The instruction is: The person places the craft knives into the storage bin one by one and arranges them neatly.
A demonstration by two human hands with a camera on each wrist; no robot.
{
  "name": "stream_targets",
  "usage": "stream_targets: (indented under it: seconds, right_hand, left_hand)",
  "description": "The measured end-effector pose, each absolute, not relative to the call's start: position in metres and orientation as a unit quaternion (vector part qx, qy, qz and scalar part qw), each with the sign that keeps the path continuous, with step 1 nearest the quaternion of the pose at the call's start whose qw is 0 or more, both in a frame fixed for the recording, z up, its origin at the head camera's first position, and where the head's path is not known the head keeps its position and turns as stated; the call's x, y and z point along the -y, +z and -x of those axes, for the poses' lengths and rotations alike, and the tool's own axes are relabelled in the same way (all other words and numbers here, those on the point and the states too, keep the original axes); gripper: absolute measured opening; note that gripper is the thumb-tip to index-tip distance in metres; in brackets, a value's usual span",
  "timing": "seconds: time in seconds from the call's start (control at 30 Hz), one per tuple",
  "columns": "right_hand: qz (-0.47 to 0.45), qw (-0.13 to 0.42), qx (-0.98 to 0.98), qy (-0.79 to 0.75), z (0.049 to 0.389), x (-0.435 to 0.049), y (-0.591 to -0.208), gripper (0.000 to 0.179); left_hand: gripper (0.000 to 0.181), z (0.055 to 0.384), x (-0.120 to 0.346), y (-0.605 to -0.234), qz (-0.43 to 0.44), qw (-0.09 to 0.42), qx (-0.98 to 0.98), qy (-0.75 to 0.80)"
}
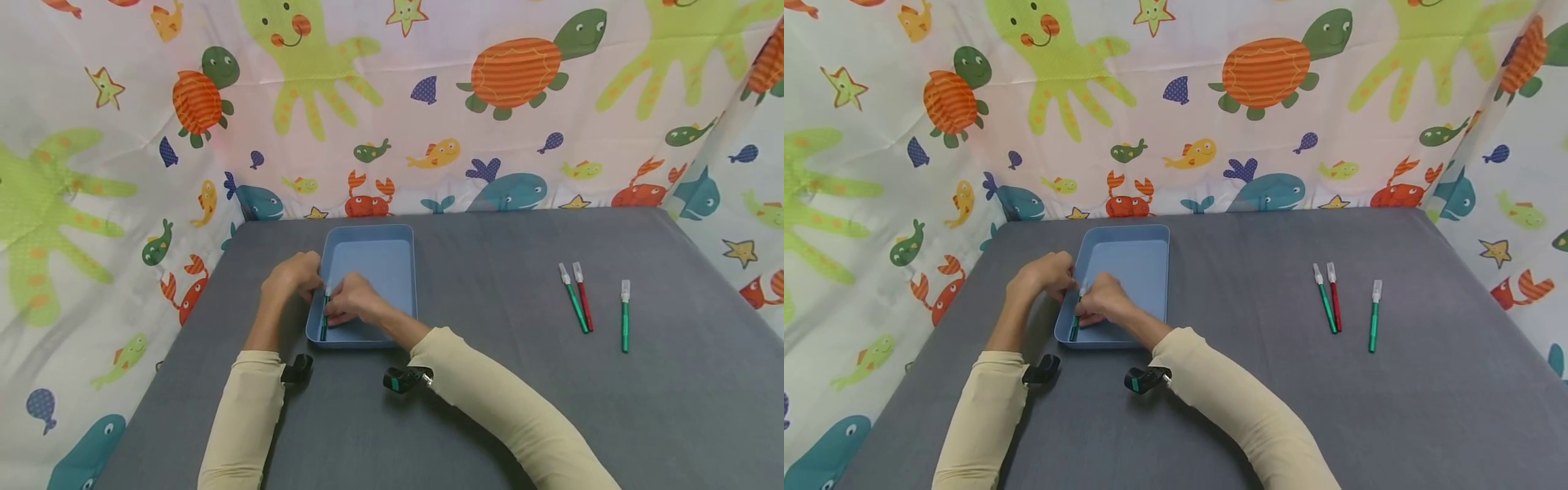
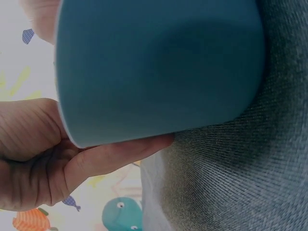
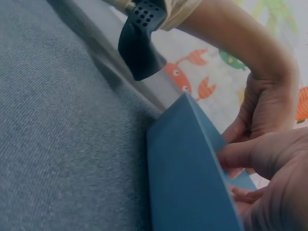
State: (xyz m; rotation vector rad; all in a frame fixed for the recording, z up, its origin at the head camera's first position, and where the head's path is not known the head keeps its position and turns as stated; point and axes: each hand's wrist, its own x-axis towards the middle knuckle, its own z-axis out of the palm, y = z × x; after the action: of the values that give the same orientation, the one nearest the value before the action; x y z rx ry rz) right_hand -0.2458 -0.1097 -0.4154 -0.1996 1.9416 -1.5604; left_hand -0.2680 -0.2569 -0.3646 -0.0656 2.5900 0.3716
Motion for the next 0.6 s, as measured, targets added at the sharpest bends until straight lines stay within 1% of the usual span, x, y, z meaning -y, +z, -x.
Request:
stream_targets:
  seconds: [0.07,0.3,0.53,0.6]
  right_hand:
    - [0.083,0.310,-0.737,-0.595,0.245,0.110,-0.416,0.002]
    - [0.105,0.300,-0.749,-0.581,0.245,0.106,-0.418,0.006]
    - [0.112,0.314,-0.743,-0.581,0.245,0.100,-0.419,0.017]
    - [0.116,0.320,-0.740,-0.581,0.244,0.099,-0.418,0.018]
  left_hand:
    - [0.025,0.269,0.256,-0.364,0.024,0.261,-0.956,0.135]
    - [0.026,0.271,0.256,-0.363,0.022,0.265,-0.954,0.137]
    - [0.026,0.273,0.255,-0.365,0.026,0.273,-0.953,0.127]
    - [0.025,0.271,0.257,-0.366,0.021,0.267,-0.955,0.125]
